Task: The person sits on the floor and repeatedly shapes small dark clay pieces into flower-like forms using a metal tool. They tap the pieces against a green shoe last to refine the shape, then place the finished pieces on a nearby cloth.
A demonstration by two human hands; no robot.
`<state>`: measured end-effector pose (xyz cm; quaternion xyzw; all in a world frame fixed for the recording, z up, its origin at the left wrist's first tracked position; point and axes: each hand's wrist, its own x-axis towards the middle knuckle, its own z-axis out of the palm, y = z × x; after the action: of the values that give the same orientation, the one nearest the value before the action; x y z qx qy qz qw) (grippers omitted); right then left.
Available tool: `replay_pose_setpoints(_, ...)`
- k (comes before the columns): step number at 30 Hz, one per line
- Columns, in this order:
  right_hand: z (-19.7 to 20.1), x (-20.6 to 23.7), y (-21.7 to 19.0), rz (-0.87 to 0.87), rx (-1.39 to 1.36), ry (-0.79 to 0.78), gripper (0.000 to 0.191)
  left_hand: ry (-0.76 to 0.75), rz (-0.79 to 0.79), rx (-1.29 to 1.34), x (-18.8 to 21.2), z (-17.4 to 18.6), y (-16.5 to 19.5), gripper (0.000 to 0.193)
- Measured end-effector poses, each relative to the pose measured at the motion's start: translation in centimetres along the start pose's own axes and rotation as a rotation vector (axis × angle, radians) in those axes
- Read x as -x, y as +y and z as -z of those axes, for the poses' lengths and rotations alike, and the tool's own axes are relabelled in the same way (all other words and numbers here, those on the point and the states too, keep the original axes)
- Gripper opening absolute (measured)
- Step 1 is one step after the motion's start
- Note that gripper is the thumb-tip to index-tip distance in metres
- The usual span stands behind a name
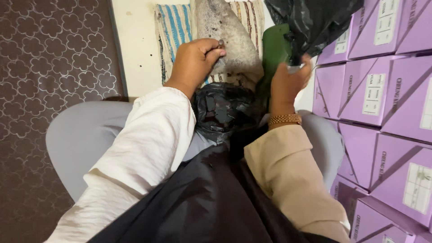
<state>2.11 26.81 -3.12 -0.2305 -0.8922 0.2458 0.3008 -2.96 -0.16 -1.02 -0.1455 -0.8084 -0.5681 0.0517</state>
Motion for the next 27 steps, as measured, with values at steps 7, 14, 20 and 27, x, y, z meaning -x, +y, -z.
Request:
replay_pose_setpoints(7,1.1,1.5,1.5,-0.201,0.064,-0.658,0.104,0.027,0.022,0.023,0.3,-0.2,-0.3,0.022)
replay_pose_setpoints(14,2.0,0.8,0.1,-0.173,0.34,-0.594,0.108,0.053,-0.065,0.004,0.4,-0.3,-0.9,0.021)
replay_pose_setpoints(20,4.7,-0.1,-3.6,-0.519,-0.332,-0.542,0.092,0.065,-0.069,-0.02,0.4,-0.6,-1.3,0.022)
replay_pose_setpoints(27,7.7,2.1,-11.6,0.285,-0.373,-0.541,0.097,0.065,-0.123,-0.101,0.2,-1.2,-1.4,0.021)
